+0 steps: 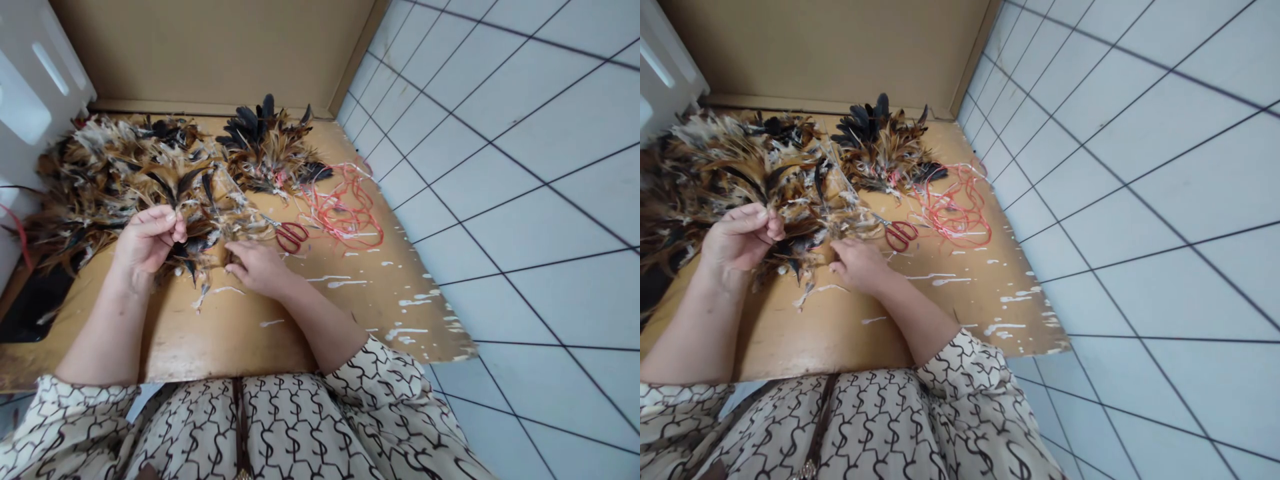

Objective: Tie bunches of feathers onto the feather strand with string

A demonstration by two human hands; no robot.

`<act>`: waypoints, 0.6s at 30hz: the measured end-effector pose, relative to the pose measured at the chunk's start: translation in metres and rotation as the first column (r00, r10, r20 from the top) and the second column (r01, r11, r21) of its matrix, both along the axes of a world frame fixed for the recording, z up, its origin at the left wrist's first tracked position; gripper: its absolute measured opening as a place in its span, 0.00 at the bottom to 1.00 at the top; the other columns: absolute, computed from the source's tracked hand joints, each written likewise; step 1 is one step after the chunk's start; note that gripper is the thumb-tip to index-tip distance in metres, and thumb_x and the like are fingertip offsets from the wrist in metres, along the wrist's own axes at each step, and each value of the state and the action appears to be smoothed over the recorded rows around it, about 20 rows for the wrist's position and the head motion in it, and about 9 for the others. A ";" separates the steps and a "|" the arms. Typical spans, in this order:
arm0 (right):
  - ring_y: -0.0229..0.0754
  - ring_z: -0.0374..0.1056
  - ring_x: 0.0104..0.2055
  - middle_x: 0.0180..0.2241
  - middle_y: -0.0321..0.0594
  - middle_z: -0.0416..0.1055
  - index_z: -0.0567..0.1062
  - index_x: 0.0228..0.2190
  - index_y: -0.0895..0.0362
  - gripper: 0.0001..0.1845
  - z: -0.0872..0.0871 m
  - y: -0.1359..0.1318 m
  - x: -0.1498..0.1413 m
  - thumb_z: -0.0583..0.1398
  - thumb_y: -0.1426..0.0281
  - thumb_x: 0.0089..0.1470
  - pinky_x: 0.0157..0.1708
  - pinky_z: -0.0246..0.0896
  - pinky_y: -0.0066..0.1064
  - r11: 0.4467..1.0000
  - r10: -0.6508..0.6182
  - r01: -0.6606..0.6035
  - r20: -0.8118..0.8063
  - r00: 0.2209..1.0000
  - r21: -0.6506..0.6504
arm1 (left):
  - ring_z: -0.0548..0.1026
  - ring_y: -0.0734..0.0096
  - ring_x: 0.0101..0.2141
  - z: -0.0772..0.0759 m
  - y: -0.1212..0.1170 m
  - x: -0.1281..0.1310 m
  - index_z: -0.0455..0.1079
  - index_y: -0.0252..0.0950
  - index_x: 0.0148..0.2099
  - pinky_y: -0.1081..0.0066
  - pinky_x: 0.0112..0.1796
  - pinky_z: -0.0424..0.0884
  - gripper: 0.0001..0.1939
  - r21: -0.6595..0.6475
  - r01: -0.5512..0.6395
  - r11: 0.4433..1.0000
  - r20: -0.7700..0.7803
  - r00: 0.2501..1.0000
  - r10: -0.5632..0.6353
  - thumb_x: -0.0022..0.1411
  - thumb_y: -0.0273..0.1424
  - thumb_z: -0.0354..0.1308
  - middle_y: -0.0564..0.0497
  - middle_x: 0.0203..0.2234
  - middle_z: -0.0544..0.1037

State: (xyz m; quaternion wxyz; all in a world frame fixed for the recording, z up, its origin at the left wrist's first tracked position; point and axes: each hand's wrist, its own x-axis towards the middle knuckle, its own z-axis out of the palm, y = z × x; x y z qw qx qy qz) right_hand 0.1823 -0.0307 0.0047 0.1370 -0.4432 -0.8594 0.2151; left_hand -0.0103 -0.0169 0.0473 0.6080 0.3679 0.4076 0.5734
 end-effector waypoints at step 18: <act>0.33 0.61 0.26 0.22 0.35 0.71 0.75 0.22 0.58 0.09 0.034 0.015 0.059 0.56 0.81 0.41 0.27 0.50 0.25 0.994 0.036 -0.016 0.196 0.980 -0.104 | 0.66 0.80 0.14 -0.011 0.001 0.012 0.71 0.32 0.16 0.80 0.17 0.66 0.04 -0.065 0.092 0.994 -0.044 0.994 -0.095 0.33 0.23 0.64 0.52 0.12 0.72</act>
